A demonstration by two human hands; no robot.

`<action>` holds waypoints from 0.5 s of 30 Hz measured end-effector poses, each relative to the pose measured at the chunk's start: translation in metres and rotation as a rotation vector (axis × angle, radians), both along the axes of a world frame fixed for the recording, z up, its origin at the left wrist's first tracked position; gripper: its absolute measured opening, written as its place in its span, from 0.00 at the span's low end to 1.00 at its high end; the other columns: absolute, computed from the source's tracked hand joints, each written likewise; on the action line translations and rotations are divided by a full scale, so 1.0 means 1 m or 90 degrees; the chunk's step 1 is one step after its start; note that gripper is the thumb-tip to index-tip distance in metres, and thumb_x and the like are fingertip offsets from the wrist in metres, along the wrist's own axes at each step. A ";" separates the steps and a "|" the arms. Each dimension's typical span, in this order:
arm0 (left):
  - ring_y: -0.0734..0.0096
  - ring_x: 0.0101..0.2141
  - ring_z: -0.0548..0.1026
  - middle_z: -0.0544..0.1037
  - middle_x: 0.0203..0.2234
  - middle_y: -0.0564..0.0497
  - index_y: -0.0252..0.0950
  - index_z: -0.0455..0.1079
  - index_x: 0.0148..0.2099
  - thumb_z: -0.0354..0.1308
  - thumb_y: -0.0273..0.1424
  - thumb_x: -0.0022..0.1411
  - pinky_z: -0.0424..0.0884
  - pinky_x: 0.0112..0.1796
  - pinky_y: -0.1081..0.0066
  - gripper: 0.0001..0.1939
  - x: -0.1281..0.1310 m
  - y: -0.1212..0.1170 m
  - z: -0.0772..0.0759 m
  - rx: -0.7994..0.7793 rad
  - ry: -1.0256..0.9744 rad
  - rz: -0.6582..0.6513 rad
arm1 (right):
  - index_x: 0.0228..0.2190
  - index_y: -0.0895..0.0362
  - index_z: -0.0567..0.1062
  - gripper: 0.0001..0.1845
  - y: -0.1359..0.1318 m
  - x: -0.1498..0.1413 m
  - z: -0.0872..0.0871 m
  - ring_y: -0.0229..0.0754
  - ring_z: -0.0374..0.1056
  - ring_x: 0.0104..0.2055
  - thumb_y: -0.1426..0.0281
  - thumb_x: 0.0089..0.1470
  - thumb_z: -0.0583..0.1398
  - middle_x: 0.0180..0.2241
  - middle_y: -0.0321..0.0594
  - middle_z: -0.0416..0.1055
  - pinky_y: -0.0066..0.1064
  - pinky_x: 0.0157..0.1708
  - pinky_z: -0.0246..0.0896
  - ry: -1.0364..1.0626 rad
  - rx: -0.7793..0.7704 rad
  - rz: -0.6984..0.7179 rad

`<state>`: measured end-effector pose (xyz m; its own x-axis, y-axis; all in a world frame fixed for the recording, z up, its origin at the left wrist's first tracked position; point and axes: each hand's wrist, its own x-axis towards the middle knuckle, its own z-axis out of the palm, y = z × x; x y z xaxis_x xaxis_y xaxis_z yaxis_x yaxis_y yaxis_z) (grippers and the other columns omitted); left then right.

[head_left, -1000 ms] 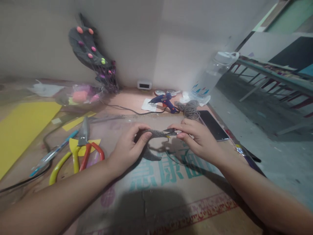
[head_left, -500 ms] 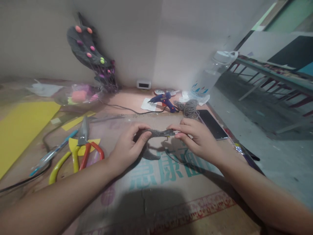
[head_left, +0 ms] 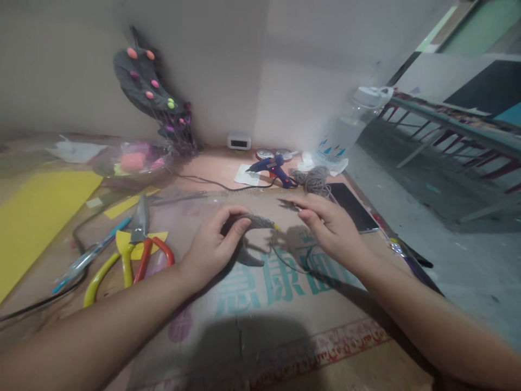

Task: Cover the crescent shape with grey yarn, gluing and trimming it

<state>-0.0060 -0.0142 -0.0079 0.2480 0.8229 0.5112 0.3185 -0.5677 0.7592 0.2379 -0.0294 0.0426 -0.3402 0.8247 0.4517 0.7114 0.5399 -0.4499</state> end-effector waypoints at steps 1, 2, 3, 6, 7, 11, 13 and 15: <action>0.70 0.38 0.73 0.76 0.36 0.52 0.39 0.70 0.43 0.54 0.31 0.67 0.68 0.41 0.68 0.05 0.000 0.000 0.001 0.026 0.001 0.000 | 0.49 0.57 0.76 0.18 0.003 0.001 -0.002 0.43 0.70 0.42 0.64 0.66 0.51 0.40 0.43 0.75 0.33 0.42 0.62 0.026 -0.003 -0.021; 0.69 0.38 0.73 0.75 0.35 0.52 0.39 0.70 0.42 0.55 0.30 0.66 0.68 0.41 0.68 0.04 0.000 0.000 0.003 0.060 0.002 0.007 | 0.50 0.55 0.75 0.17 0.006 0.002 -0.004 0.44 0.70 0.45 0.64 0.66 0.52 0.43 0.44 0.75 0.34 0.44 0.62 0.041 -0.008 -0.037; 0.69 0.38 0.72 0.74 0.34 0.52 0.39 0.71 0.41 0.56 0.29 0.66 0.67 0.41 0.67 0.03 0.000 0.000 0.005 0.099 0.004 0.017 | 0.50 0.55 0.75 0.17 0.010 0.004 -0.007 0.45 0.69 0.47 0.65 0.66 0.52 0.45 0.44 0.74 0.35 0.46 0.62 0.046 -0.018 -0.050; 0.70 0.34 0.69 0.70 0.31 0.53 0.40 0.73 0.39 0.59 0.28 0.63 0.65 0.37 0.68 0.03 -0.002 -0.004 0.010 0.202 0.019 0.050 | 0.52 0.55 0.73 0.18 0.021 0.009 -0.019 0.46 0.70 0.45 0.67 0.63 0.54 0.43 0.45 0.74 0.37 0.45 0.63 0.024 -0.047 -0.066; 0.71 0.32 0.68 0.69 0.28 0.54 0.41 0.74 0.40 0.60 0.28 0.63 0.63 0.35 0.68 0.04 -0.002 -0.006 0.011 0.232 0.035 0.046 | 0.53 0.56 0.72 0.19 0.024 0.010 -0.022 0.46 0.69 0.44 0.67 0.63 0.54 0.41 0.45 0.73 0.38 0.45 0.64 0.014 -0.051 -0.063; 0.72 0.25 0.64 0.69 0.21 0.58 0.43 0.73 0.44 0.61 0.27 0.62 0.58 0.34 0.66 0.08 -0.006 -0.010 0.010 0.307 0.118 -0.034 | 0.49 0.58 0.74 0.17 0.026 0.010 -0.021 0.47 0.68 0.46 0.66 0.61 0.56 0.41 0.46 0.71 0.41 0.49 0.61 0.024 -0.028 -0.047; 0.72 0.25 0.66 0.74 0.23 0.58 0.43 0.72 0.45 0.61 0.27 0.62 0.60 0.35 0.65 0.09 -0.007 -0.009 0.008 0.311 0.115 -0.048 | 0.37 0.58 0.78 0.14 0.022 0.009 -0.014 0.47 0.69 0.44 0.63 0.62 0.55 0.38 0.46 0.73 0.40 0.48 0.61 0.044 -0.077 -0.038; 0.71 0.28 0.70 0.76 0.25 0.57 0.44 0.72 0.45 0.60 0.28 0.63 0.62 0.36 0.65 0.08 -0.007 -0.008 0.007 0.314 0.082 -0.032 | 0.28 0.58 0.77 0.21 0.018 0.006 -0.008 0.46 0.71 0.40 0.58 0.63 0.53 0.33 0.43 0.75 0.39 0.44 0.62 0.066 -0.194 -0.002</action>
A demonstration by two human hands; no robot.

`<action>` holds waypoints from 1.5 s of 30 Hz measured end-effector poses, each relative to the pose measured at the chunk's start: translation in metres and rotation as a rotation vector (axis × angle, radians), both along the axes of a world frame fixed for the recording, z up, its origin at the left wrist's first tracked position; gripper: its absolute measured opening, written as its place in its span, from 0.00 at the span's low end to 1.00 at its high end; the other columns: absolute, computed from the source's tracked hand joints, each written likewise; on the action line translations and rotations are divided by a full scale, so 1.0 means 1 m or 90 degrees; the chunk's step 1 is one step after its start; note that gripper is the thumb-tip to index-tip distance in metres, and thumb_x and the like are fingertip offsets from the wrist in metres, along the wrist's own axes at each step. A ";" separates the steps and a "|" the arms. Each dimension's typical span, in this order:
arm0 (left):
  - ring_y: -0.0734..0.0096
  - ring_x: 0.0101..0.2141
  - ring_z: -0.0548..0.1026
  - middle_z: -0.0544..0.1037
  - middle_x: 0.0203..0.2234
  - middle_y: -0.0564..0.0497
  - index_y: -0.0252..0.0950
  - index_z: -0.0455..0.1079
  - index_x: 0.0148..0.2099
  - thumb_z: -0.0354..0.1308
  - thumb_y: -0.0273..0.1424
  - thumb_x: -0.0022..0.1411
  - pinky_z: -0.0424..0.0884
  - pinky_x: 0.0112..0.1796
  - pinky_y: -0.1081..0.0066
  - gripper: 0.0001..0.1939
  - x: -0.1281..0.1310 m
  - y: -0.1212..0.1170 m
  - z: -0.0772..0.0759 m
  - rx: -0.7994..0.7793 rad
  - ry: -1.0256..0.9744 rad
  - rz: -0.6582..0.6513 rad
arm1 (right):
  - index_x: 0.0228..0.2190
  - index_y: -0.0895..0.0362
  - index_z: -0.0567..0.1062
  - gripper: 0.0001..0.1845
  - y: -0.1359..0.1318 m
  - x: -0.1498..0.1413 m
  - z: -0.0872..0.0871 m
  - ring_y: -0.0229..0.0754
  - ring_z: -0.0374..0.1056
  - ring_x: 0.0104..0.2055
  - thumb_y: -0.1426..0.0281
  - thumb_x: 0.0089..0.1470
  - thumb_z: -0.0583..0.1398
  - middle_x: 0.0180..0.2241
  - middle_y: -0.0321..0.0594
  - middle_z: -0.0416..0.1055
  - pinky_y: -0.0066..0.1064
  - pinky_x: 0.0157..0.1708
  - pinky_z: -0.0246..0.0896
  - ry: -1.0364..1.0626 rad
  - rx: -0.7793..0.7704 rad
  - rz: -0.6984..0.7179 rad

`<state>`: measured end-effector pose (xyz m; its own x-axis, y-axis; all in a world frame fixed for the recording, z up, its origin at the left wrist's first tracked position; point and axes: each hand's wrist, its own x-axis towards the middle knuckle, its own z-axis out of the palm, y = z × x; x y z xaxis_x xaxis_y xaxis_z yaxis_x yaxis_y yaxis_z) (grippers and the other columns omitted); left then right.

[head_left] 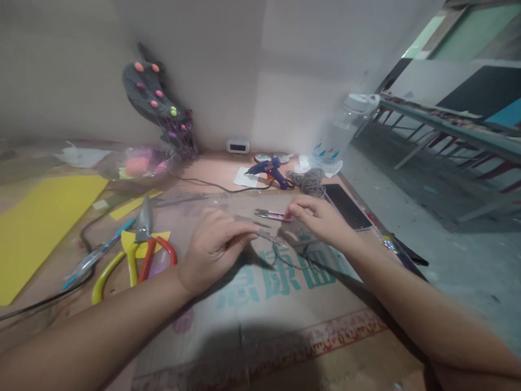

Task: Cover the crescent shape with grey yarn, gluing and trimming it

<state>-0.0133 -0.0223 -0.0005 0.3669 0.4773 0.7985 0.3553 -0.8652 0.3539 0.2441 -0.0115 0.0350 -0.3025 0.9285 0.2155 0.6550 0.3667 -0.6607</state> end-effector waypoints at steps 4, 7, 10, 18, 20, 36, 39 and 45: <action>0.68 0.37 0.74 0.78 0.31 0.53 0.43 0.71 0.45 0.58 0.28 0.64 0.66 0.42 0.64 0.07 0.002 0.001 -0.001 0.005 -0.037 0.006 | 0.33 0.57 0.80 0.30 -0.009 -0.008 0.004 0.46 0.74 0.42 0.48 0.62 0.49 0.37 0.44 0.79 0.39 0.47 0.63 0.091 -0.154 0.095; 0.68 0.38 0.74 0.79 0.33 0.53 0.41 0.71 0.46 0.57 0.26 0.65 0.66 0.43 0.65 0.08 0.003 0.001 -0.001 0.004 0.005 -0.010 | 0.39 0.57 0.81 0.29 -0.013 -0.016 0.001 0.46 0.73 0.48 0.46 0.60 0.53 0.44 0.46 0.78 0.39 0.50 0.64 0.169 -0.171 0.113; 0.68 0.37 0.75 0.80 0.34 0.52 0.39 0.72 0.45 0.56 0.29 0.66 0.66 0.42 0.66 0.07 0.004 0.001 -0.002 -0.032 0.019 -0.002 | 0.42 0.57 0.80 0.25 -0.016 -0.020 -0.002 0.44 0.73 0.46 0.49 0.58 0.57 0.43 0.46 0.78 0.38 0.50 0.66 0.283 -0.199 0.109; 0.67 0.38 0.75 0.79 0.34 0.52 0.39 0.73 0.40 0.57 0.33 0.64 0.68 0.43 0.65 0.05 0.010 -0.001 -0.003 -0.230 -0.042 0.040 | 0.39 0.56 0.80 0.15 -0.021 -0.028 -0.007 0.40 0.75 0.38 0.58 0.55 0.64 0.36 0.40 0.79 0.38 0.45 0.69 0.461 -0.241 0.116; 0.67 0.38 0.74 0.78 0.34 0.51 0.39 0.73 0.40 0.57 0.34 0.63 0.69 0.41 0.67 0.06 0.015 -0.001 -0.003 -0.348 -0.102 0.041 | 0.40 0.56 0.79 0.15 -0.022 -0.031 -0.007 0.39 0.74 0.37 0.60 0.54 0.65 0.36 0.40 0.79 0.38 0.45 0.69 0.449 -0.252 0.105; 0.72 0.34 0.74 0.75 0.32 0.53 0.36 0.68 0.39 0.60 0.33 0.59 0.69 0.37 0.71 0.08 0.020 0.011 -0.006 -0.528 -0.294 -0.027 | 0.26 0.58 0.73 0.11 -0.020 -0.034 -0.002 0.33 0.62 0.24 0.63 0.50 0.64 0.22 0.32 0.68 0.26 0.25 0.55 0.221 -0.276 0.046; 0.73 0.33 0.73 0.74 0.31 0.53 0.36 0.68 0.38 0.61 0.34 0.58 0.69 0.36 0.71 0.08 0.021 0.011 -0.004 -0.549 -0.299 -0.031 | 0.27 0.58 0.72 0.11 -0.020 -0.034 -0.003 0.33 0.62 0.23 0.62 0.50 0.64 0.22 0.33 0.69 0.25 0.24 0.55 0.234 -0.294 0.033; 0.74 0.30 0.72 0.73 0.30 0.54 0.36 0.67 0.37 0.62 0.36 0.55 0.69 0.34 0.72 0.11 0.022 0.011 -0.002 -0.590 -0.312 -0.039 | 0.29 0.58 0.72 0.14 -0.019 -0.034 -0.006 0.34 0.64 0.21 0.60 0.50 0.64 0.21 0.34 0.70 0.24 0.20 0.54 0.245 -0.295 -0.011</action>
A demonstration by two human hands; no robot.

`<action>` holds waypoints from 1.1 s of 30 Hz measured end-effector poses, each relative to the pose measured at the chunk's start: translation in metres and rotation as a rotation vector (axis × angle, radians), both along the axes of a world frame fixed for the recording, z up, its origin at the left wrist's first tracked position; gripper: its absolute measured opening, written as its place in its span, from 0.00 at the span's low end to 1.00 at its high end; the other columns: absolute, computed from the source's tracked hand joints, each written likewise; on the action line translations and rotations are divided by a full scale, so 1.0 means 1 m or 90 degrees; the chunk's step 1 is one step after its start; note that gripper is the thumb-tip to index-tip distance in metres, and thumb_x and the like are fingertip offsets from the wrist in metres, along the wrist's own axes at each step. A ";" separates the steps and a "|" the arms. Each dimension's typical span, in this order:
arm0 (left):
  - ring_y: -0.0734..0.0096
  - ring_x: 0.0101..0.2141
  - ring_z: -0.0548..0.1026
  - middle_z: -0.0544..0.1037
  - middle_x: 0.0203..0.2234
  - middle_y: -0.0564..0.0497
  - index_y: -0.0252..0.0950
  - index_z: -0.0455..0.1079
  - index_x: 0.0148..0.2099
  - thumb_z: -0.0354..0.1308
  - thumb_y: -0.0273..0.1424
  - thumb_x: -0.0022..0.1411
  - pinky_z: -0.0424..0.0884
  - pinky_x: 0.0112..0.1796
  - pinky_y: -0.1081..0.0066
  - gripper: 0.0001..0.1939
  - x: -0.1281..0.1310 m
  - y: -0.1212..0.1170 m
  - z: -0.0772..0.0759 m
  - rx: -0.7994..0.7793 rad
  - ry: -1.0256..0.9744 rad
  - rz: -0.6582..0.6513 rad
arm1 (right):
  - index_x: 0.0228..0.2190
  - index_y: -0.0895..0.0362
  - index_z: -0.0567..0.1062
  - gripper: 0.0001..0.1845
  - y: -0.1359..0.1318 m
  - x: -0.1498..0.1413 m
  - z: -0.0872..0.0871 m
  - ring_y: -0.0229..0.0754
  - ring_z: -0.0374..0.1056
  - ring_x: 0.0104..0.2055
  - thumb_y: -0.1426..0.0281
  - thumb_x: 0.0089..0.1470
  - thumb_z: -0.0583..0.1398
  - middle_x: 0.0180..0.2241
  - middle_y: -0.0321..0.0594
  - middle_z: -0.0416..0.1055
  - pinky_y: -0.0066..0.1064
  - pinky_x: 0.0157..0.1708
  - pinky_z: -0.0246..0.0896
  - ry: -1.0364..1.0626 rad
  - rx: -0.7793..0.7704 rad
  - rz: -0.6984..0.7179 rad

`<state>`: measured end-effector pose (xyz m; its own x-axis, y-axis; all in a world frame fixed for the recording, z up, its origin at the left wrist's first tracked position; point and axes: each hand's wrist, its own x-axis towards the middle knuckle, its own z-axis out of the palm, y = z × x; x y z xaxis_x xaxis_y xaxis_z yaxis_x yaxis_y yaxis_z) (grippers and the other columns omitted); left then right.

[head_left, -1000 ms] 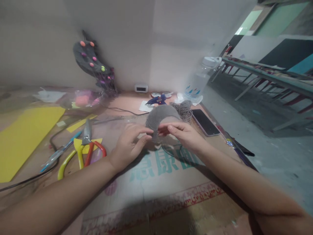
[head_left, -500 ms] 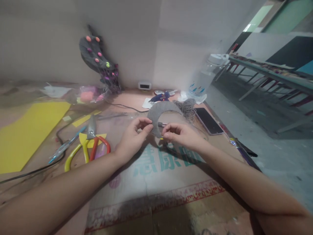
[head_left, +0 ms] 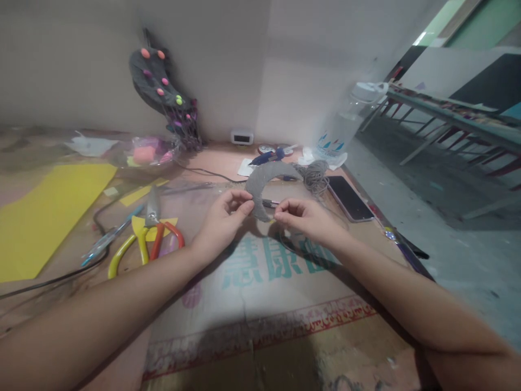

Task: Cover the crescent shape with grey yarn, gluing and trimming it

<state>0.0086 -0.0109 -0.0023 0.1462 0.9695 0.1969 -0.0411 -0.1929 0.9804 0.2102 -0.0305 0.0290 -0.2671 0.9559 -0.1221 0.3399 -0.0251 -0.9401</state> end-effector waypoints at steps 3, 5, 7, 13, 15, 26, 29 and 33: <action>0.74 0.30 0.71 0.72 0.30 0.54 0.36 0.67 0.37 0.63 0.36 0.55 0.68 0.33 0.73 0.12 0.000 0.002 -0.001 -0.010 -0.010 -0.011 | 0.27 0.58 0.72 0.15 0.001 0.002 0.000 0.35 0.67 0.23 0.58 0.51 0.64 0.22 0.34 0.70 0.27 0.25 0.61 0.008 0.016 0.012; 0.75 0.29 0.71 0.72 0.29 0.54 0.36 0.66 0.37 0.63 0.37 0.54 0.67 0.32 0.74 0.12 0.001 0.003 -0.002 -0.023 -0.024 -0.033 | 0.28 0.58 0.74 0.16 0.003 0.003 -0.002 0.38 0.70 0.29 0.57 0.53 0.62 0.26 0.37 0.73 0.30 0.32 0.65 0.012 0.044 0.027; 0.76 0.28 0.70 0.72 0.27 0.56 0.36 0.64 0.37 0.64 0.37 0.54 0.66 0.30 0.75 0.14 0.001 0.002 -0.002 -0.049 -0.051 -0.086 | 0.32 0.58 0.75 0.18 0.004 0.003 -0.005 0.40 0.71 0.34 0.55 0.56 0.60 0.31 0.41 0.75 0.33 0.38 0.66 0.021 0.074 0.025; 0.79 0.22 0.66 0.68 0.23 0.59 0.38 0.59 0.34 0.67 0.43 0.51 0.61 0.24 0.77 0.21 0.004 -0.002 -0.005 -0.135 -0.096 -0.239 | 0.37 0.57 0.75 0.21 0.004 -0.002 -0.017 0.43 0.71 0.37 0.52 0.55 0.59 0.34 0.41 0.75 0.34 0.38 0.66 0.047 0.106 0.056; 0.78 0.23 0.68 0.68 0.23 0.59 0.38 0.59 0.33 0.68 0.44 0.51 0.63 0.25 0.76 0.22 0.004 -0.002 -0.007 -0.131 -0.084 -0.253 | 0.35 0.56 0.74 0.20 0.003 -0.005 -0.019 0.44 0.71 0.37 0.51 0.52 0.63 0.33 0.40 0.74 0.35 0.39 0.67 0.063 0.100 0.055; 0.73 0.29 0.74 0.74 0.29 0.54 0.38 0.62 0.32 0.65 0.41 0.54 0.70 0.32 0.72 0.17 0.006 0.000 -0.010 -0.057 -0.046 -0.257 | 0.35 0.55 0.72 0.22 -0.003 -0.016 -0.015 0.43 0.69 0.34 0.50 0.49 0.64 0.31 0.38 0.71 0.35 0.36 0.66 0.123 0.066 0.061; 0.70 0.33 0.74 0.75 0.29 0.52 0.37 0.67 0.34 0.62 0.38 0.58 0.71 0.36 0.71 0.11 0.003 0.001 -0.012 0.006 0.036 -0.225 | 0.34 0.56 0.72 0.17 -0.002 -0.015 -0.021 0.39 0.64 0.29 0.54 0.53 0.61 0.27 0.35 0.67 0.32 0.32 0.62 0.078 0.112 0.030; 0.71 0.25 0.71 0.75 0.25 0.51 0.36 0.73 0.32 0.57 0.41 0.62 0.68 0.28 0.72 0.14 -0.002 0.001 -0.012 -0.032 0.078 -0.217 | 0.32 0.56 0.71 0.15 -0.001 -0.012 -0.024 0.36 0.59 0.26 0.57 0.58 0.57 0.25 0.33 0.63 0.29 0.28 0.58 0.044 0.145 0.034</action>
<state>0.0070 -0.0100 -0.0140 0.4819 0.8692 0.1109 0.0239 -0.1395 0.9899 0.1977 -0.0311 0.0050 -0.3187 0.9409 0.1149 0.2691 0.2060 -0.9408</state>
